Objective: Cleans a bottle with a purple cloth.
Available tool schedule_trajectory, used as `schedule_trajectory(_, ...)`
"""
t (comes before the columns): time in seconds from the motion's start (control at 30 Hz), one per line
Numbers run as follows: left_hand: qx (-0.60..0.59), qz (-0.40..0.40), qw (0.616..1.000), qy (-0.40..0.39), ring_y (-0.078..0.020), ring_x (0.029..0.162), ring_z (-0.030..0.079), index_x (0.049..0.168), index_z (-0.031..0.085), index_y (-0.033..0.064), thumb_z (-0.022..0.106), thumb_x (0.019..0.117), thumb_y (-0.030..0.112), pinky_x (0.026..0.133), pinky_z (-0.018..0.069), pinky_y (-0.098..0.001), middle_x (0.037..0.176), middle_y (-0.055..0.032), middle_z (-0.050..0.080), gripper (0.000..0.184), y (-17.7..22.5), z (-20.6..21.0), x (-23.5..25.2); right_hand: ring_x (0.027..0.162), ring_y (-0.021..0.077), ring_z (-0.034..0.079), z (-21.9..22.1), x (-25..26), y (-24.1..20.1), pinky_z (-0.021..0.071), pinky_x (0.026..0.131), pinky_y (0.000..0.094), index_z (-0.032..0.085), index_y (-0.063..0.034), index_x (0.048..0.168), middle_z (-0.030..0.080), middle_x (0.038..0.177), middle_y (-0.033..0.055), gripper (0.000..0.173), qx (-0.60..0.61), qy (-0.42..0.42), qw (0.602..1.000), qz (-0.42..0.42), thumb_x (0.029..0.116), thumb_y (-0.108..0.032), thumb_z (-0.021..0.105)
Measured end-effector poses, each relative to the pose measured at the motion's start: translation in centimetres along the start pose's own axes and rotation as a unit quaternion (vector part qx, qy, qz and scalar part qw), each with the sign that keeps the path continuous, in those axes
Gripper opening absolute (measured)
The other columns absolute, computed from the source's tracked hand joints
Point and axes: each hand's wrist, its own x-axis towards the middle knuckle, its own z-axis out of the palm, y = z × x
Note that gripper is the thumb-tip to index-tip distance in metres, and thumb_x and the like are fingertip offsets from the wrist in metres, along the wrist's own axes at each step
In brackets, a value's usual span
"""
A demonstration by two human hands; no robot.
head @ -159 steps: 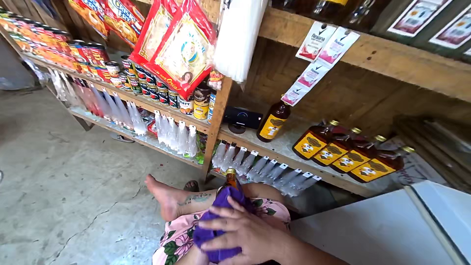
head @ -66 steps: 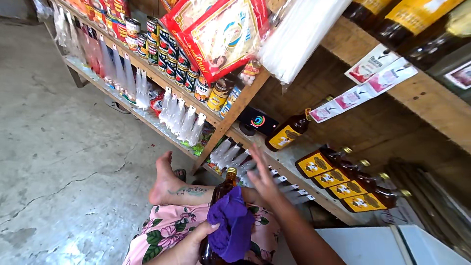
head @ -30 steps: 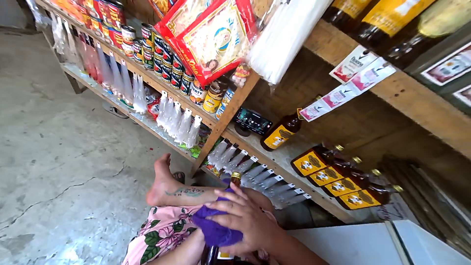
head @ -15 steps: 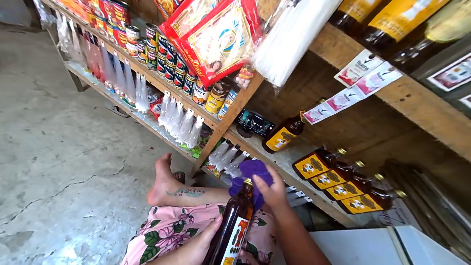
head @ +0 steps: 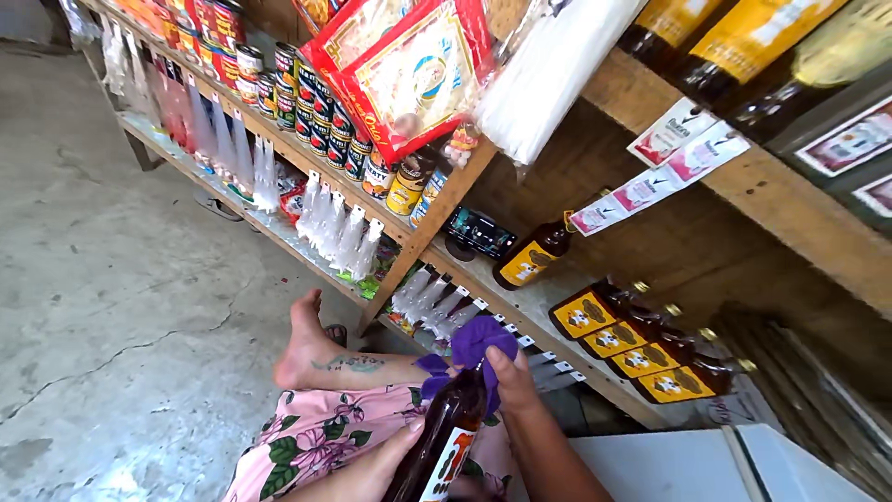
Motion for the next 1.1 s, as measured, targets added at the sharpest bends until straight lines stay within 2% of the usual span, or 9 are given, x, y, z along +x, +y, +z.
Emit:
schedule_trajectory(0.13,-0.029,-0.011,0.999,-0.029,-0.011,0.11,0.069,0.135,0.06,0.0208,0.045,0.0891,0.08,0.097,0.0561,-0.0324,0.118,0.0016,0.072,0.076,-1.2,-1.2,0.1,0.087,-0.0055,0.068,-0.4,0.2,-0.9,0.0584,0.082,0.0189,0.071,-0.0189,0.104,0.074,0.092,-0.0162,0.03,-0.126,-0.021,0.991,-0.041,0.0915,-0.046,0.07)
schedule_trajectory(0.23,-0.031,-0.023,0.999,-0.022,-0.0109,0.108,0.069,0.133,0.06,0.02,0.045,0.0891,0.08,0.096,0.0568,-0.0321,0.116,0.0015,0.073,0.076,-1.3,-1.2,0.2,0.086,-0.005,0.067,-0.9,0.9,-2.1,0.0575,0.082,0.0189,0.072,-0.0082,0.102,0.073,0.09,-0.0096,0.028,-0.295,-0.064,0.953,-0.017,0.0914,-0.034,0.068)
schedule_trajectory(0.37,-0.029,-0.062,0.998,0.003,-0.0134,0.107,0.069,0.134,0.056,0.017,0.04,0.0929,0.078,0.095,0.0574,-0.0343,0.115,-0.0003,0.072,0.076,-1.1,-1.1,0.4,0.099,0.0239,0.071,-0.6,1.2,-3.3,0.0556,0.089,0.051,0.073,-0.0038,0.115,0.075,0.102,0.0137,0.055,-0.526,-0.082,0.844,0.062,0.0918,-0.053,0.062)
schedule_trajectory(0.43,-0.026,-0.06,0.998,0.002,-0.0123,0.107,0.069,0.135,0.055,0.0174,0.042,0.0906,0.08,0.094,0.0574,-0.033,0.115,0.0008,0.072,0.078,-1.0,-1.0,0.4,0.097,0.0224,0.072,-0.8,0.7,-2.8,0.057,0.087,0.048,0.074,-0.0028,0.114,0.075,0.102,0.0133,0.055,-0.523,-0.065,0.85,0.013,0.0903,-0.052,0.063)
schedule_trajectory(0.53,-0.028,-0.044,0.999,-0.015,-0.0122,0.109,0.068,0.136,0.056,0.0184,0.044,0.089,0.081,0.097,0.0563,-0.0331,0.118,0.001,0.071,0.079,-1.2,-1.1,0.3,0.093,0.0072,0.07,-1.5,0.2,-1.8,0.0576,0.085,0.029,0.073,0.0,0.106,0.075,0.098,0.008,0.047,-0.452,-0.067,0.885,-0.086,0.0882,-0.044,0.068)
schedule_trajectory(0.67,-0.038,-0.026,0.999,-0.021,-0.0101,0.108,0.069,0.133,0.06,0.0216,0.046,0.0888,0.08,0.096,0.0567,-0.0317,0.116,0.0025,0.073,0.074,-1.2,-1.1,0.2,0.104,-0.0028,0.065,-1.7,-0.2,-0.8,0.0541,0.094,0.0178,0.07,0.0041,0.109,0.073,0.108,0.0045,0.043,-0.321,-0.079,0.931,-0.153,0.0866,-0.031,0.075)
schedule_trajectory(0.77,-0.038,-0.024,0.999,-0.018,-0.0096,0.108,0.069,0.132,0.061,0.0213,0.046,0.0892,0.08,0.096,0.0567,-0.0314,0.116,0.003,0.073,0.074,-1.1,-1.0,0.1,0.11,-0.0015,0.064,-1.7,-0.5,-0.4,0.0541,0.097,0.0202,0.069,-0.0023,0.114,0.072,0.114,-0.0003,0.04,-0.279,-0.083,0.943,-0.162,0.0871,-0.031,0.076)
schedule_trajectory(0.93,-0.043,-0.003,0.998,-0.038,-0.0098,0.109,0.069,0.133,0.062,0.0246,0.047,0.0894,0.079,0.096,0.0566,-0.0316,0.118,0.003,0.073,0.071,-1.3,-1.4,0.1,0.121,0.0047,0.059,-1.3,-1.1,0.3,0.0525,0.101,0.0252,0.069,-0.0107,0.119,0.065,0.129,0.003,0.038,-0.286,-0.074,0.932,-0.209,0.0905,-0.035,0.074)
schedule_trajectory(1.1,-0.091,0.029,0.994,-0.048,-0.0148,0.111,0.069,0.134,0.062,0.0232,0.046,0.0905,0.077,0.097,0.0569,-0.0353,0.12,-0.0021,0.072,0.071,-1.9,-2.0,0.3,0.145,0.0193,0.041,0.5,-1.3,1.3,0.0396,0.118,0.0405,0.063,-0.0272,0.126,0.044,0.156,0.0082,0.039,-0.286,-0.119,0.917,-0.251,0.093,-0.045,0.071)
